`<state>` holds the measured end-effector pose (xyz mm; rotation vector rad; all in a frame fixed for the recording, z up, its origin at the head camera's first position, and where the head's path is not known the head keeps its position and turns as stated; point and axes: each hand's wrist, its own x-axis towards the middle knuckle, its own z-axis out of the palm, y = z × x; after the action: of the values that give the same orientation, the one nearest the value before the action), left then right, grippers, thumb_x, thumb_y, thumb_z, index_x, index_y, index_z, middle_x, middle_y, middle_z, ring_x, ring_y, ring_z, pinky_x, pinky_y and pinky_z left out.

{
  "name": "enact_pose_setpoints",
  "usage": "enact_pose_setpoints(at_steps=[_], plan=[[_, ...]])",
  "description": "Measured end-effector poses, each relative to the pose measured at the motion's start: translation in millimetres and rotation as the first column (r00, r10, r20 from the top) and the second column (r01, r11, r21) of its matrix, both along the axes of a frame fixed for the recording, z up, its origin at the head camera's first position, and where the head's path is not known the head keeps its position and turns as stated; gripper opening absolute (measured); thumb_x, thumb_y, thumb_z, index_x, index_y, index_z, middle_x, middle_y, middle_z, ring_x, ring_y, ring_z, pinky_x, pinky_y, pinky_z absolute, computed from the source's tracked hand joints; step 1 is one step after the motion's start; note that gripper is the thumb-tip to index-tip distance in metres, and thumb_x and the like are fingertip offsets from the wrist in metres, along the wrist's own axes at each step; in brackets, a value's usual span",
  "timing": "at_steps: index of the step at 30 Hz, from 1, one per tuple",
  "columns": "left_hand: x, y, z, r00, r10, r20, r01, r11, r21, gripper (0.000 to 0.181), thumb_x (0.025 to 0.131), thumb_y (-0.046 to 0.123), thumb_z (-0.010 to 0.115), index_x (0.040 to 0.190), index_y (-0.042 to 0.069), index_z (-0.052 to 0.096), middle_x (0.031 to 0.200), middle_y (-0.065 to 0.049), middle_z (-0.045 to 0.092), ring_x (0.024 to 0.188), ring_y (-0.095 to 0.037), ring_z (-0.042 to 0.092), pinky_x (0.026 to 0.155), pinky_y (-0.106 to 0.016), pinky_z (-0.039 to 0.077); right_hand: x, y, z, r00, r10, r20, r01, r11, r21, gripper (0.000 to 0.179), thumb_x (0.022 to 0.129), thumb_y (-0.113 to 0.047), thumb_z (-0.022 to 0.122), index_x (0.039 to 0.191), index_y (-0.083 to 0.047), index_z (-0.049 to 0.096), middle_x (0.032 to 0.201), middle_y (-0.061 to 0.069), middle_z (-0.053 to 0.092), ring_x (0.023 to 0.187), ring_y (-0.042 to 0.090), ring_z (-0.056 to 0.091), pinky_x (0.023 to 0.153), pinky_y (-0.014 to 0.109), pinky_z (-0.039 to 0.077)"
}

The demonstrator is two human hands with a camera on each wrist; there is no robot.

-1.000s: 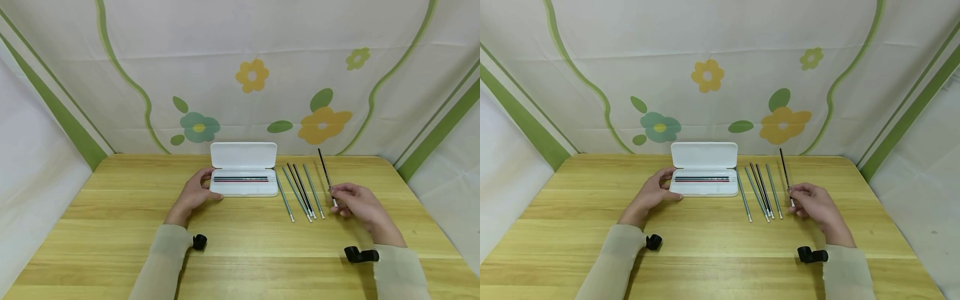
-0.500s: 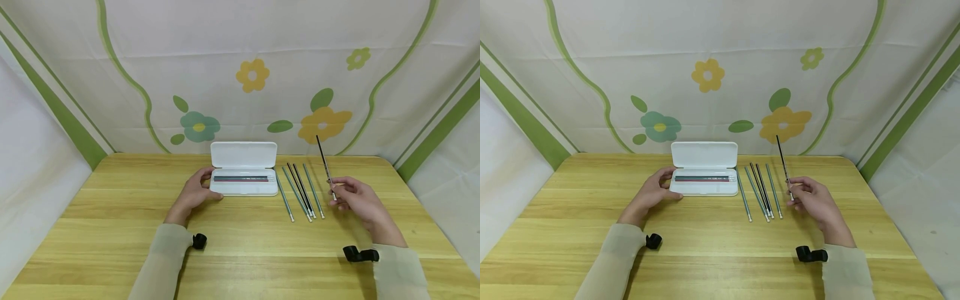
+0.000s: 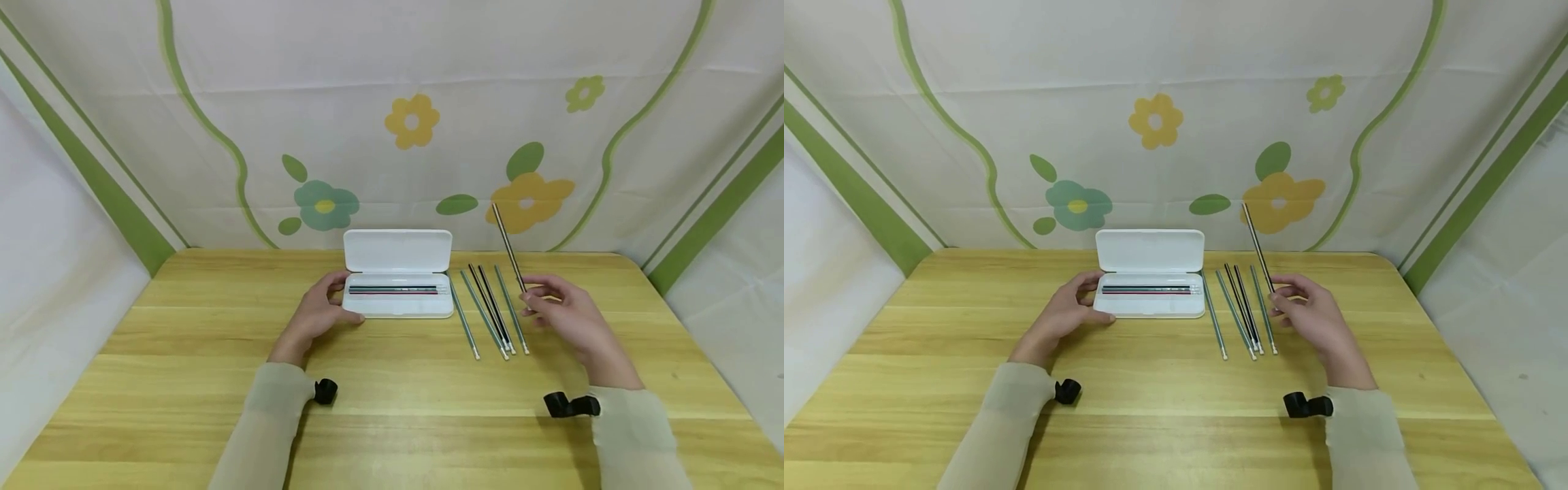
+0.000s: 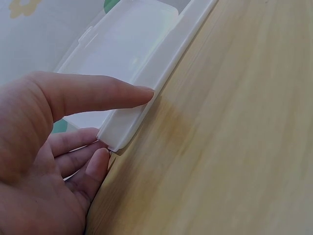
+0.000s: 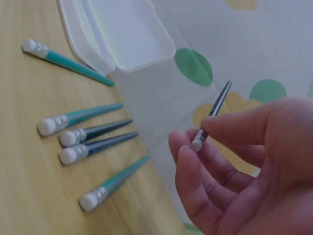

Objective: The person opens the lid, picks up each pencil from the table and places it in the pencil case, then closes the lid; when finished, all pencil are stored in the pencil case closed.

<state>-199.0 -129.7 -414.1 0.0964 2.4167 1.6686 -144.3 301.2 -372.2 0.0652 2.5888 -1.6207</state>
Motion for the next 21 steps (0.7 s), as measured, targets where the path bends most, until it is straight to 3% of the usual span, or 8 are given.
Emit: enact_pose_setpoints(at_steps=[6,12,21], plan=[[-2.6,0.1,-1.3,1.000,-0.002,0.007,0.002,1.000,0.004,0.092,0.079,0.003,0.091,0.159,0.013,0.048,0.158,-0.016,0.054,0.128,-0.038,0.066,0.113,-0.051,0.049,-9.1,-17,8.6,0.999,0.038,-0.038,-0.036,0.998,0.048,0.047,0.111,-0.021,0.061,0.156,-0.009,0.054,0.129,0.017,0.061,0.100,0.014,0.074,0.083,0.032,0.063],[-3.1,0.8,-1.8,1.000,-0.001,0.003,0.001,1.000,0.002,0.093,0.078,0.003,0.091,0.159,0.014,0.048,0.158,-0.015,0.055,0.128,-0.038,0.065,0.112,-0.050,0.051,-17.5,-31,17.2,0.994,0.084,-0.065,-0.076,0.990,0.121,0.042,0.110,-0.020,0.063,0.151,-0.010,0.061,0.127,0.017,0.065,0.097,0.014,0.071,0.080,0.031,0.062],[-2.8,-0.7,-2.2,1.000,0.006,0.001,-0.006,1.000,-0.005,0.092,0.078,0.004,0.092,0.159,0.013,0.049,0.158,-0.015,0.054,0.128,-0.038,0.065,0.113,-0.051,0.051,-33.5,-51,23.3,0.983,0.164,-0.086,-0.140,0.962,0.235,0.034,0.107,-0.015,0.064,0.140,-0.011,0.070,0.123,0.019,0.071,0.099,0.030,0.064,0.071,0.031,0.057]])
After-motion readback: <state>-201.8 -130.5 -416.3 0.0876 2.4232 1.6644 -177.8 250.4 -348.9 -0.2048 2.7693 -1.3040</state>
